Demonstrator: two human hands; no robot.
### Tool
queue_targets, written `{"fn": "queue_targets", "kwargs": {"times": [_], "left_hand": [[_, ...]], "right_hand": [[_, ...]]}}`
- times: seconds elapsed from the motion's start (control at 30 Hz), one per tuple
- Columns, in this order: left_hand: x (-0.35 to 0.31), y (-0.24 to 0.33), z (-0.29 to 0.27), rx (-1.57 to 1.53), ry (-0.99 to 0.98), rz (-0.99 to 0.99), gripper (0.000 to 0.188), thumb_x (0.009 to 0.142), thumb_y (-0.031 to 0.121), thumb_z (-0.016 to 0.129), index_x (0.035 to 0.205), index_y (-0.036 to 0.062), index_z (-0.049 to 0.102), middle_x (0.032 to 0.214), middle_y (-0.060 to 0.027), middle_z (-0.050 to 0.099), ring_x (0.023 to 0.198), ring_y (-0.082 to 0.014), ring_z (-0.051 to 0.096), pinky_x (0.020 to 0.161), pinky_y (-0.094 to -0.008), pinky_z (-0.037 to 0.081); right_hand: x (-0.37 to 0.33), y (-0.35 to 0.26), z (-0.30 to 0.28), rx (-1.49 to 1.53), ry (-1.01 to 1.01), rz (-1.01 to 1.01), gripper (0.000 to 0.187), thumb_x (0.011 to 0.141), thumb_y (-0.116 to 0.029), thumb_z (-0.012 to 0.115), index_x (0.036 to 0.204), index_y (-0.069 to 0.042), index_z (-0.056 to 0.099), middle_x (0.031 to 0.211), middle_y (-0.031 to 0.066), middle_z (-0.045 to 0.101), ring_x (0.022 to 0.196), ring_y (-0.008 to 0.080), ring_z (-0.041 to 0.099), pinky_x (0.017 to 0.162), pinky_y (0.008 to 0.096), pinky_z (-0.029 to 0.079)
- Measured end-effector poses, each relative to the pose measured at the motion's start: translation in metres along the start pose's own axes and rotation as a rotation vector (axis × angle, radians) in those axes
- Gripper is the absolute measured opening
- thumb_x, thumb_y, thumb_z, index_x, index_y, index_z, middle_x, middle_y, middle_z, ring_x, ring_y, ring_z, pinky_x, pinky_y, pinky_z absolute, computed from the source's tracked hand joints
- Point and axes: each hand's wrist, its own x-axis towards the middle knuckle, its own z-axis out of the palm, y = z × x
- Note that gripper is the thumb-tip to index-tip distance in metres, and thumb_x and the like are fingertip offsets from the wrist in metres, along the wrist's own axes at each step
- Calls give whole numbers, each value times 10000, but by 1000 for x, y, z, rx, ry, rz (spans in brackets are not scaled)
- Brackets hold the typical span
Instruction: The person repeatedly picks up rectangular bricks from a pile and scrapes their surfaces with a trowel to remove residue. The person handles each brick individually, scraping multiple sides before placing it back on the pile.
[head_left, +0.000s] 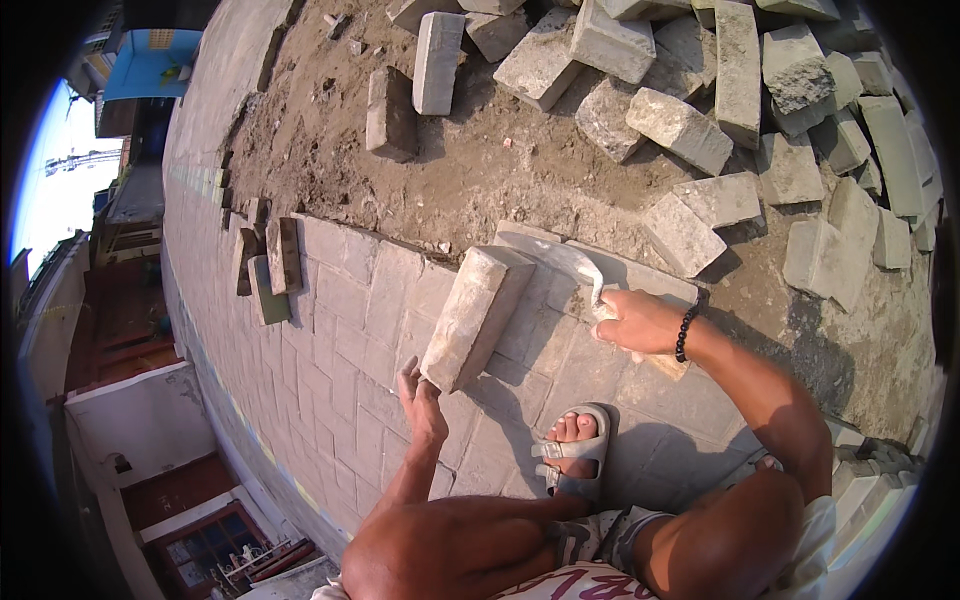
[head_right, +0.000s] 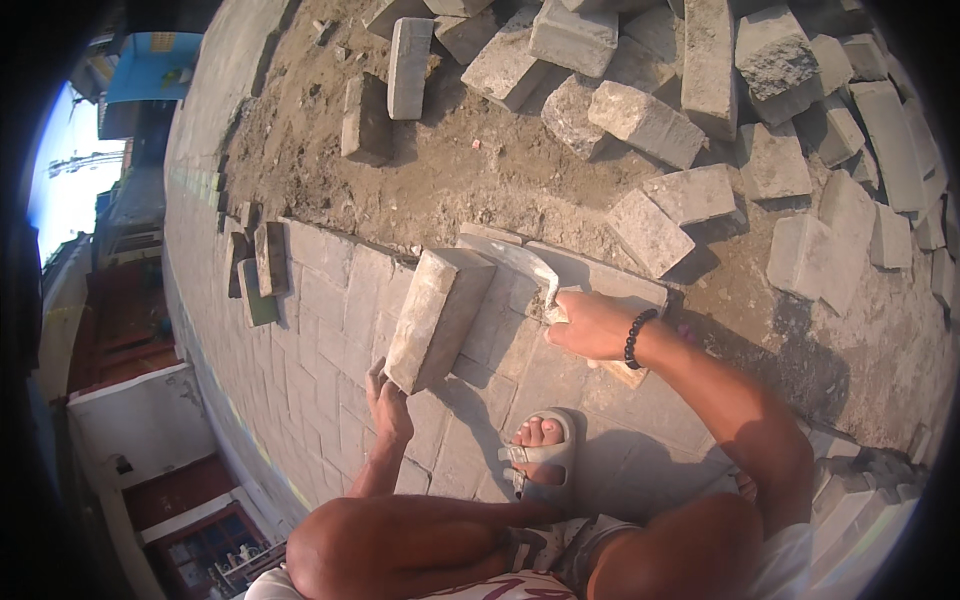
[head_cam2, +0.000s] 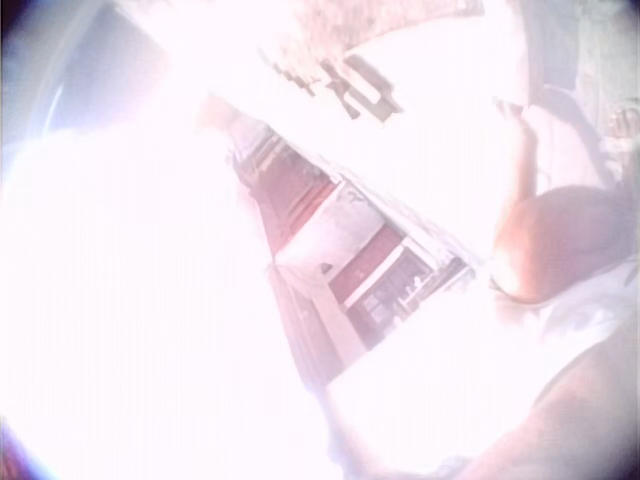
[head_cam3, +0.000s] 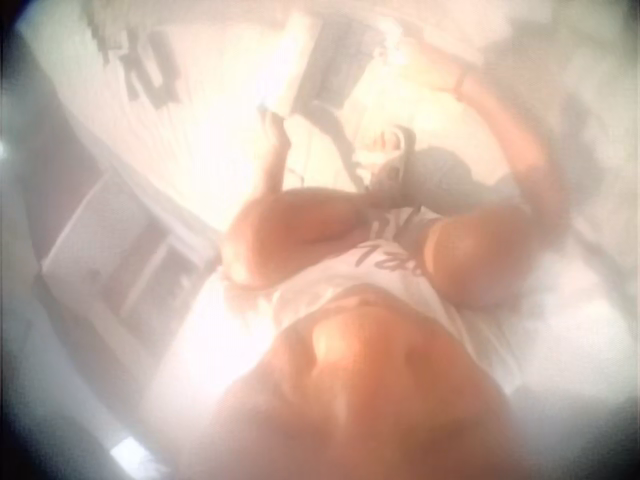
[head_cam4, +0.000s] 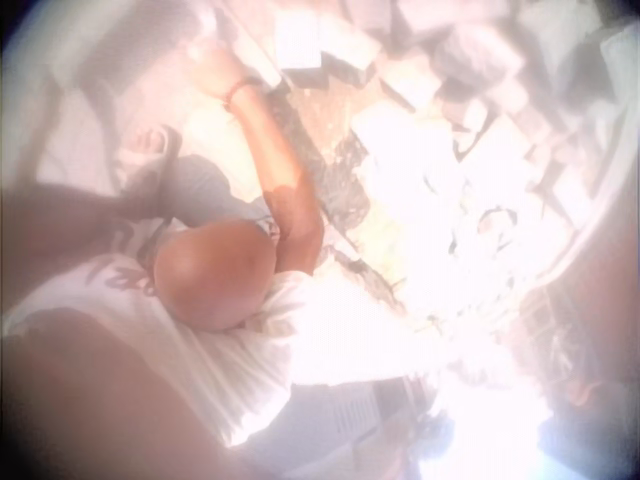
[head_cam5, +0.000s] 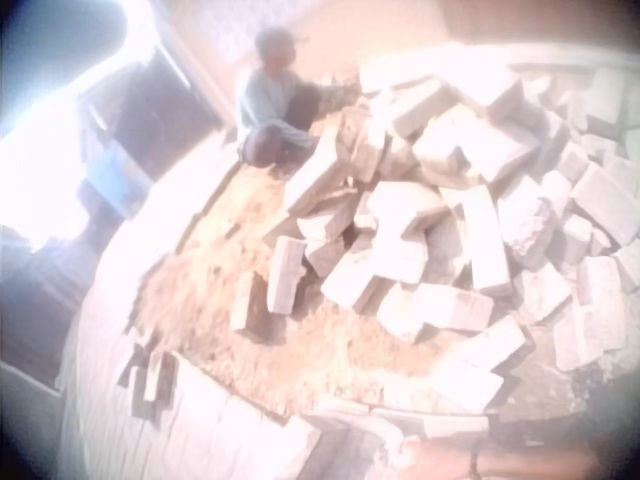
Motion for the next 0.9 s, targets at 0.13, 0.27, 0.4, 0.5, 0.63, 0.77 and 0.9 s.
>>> {"fn": "queue_targets", "kwargs": {"times": [0.13,0.27,0.4,0.5,0.63,0.77,0.9], "left_hand": [[-12,43,10,448,-45,437,892,821,417,702,1490,6,280,1474,-238,317,1296,-397,423,1064,-509,351],[12,77,14,829,-188,563,976,766,409,764,1511,15,271,1408,-258,409,1288,-415,428,1075,-493,332],[31,133,33,797,-374,313,931,752,199,765,1510,-2,264,1326,-234,507,1189,-395,547,978,-480,456],[40,142,32,112,-449,156,914,749,96,720,1521,11,238,1290,-207,547,1124,-363,606,903,-497,519],[34,152,48,-926,-634,-581,615,861,350,647,1385,79,475,1282,-117,595,1148,-328,587,923,-514,485],[36,139,85,-1092,-776,-588,589,878,443,599,1363,120,510,1289,-96,597,1104,-322,590,869,-492,469],[15,164,113,-1019,-699,-669,528,896,492,552,1302,155,552,1237,-118,617,1017,-330,605,726,-483,475]], "right_hand": [[-21,21,8,-81,274,39,446,885,-304,593,1125,68,543,912,290,665,898,420,665,789,470,499],[-59,3,6,69,214,61,437,892,-300,602,1129,62,542,883,282,666,867,423,667,768,467,495],[-83,23,18,125,235,32,454,884,-309,619,1138,59,539,928,285,659,902,419,655,804,465,480],[-108,37,27,155,324,42,450,882,-309,626,1140,49,535,942,280,654,923,421,643,823,477,468],[-135,40,39,95,575,-115,353,876,-259,654,1072,11,540,862,247,642,844,451,627,763,483,488],[-152,28,57,-84,659,-468,291,855,-227,680,1015,-16,559,795,207,639,733,425,649,644,478,521],[-146,25,53,-307,533,-437,293,841,-212,684,1006,4,574,810,214,647,736,409,662,643,475,539]]}}
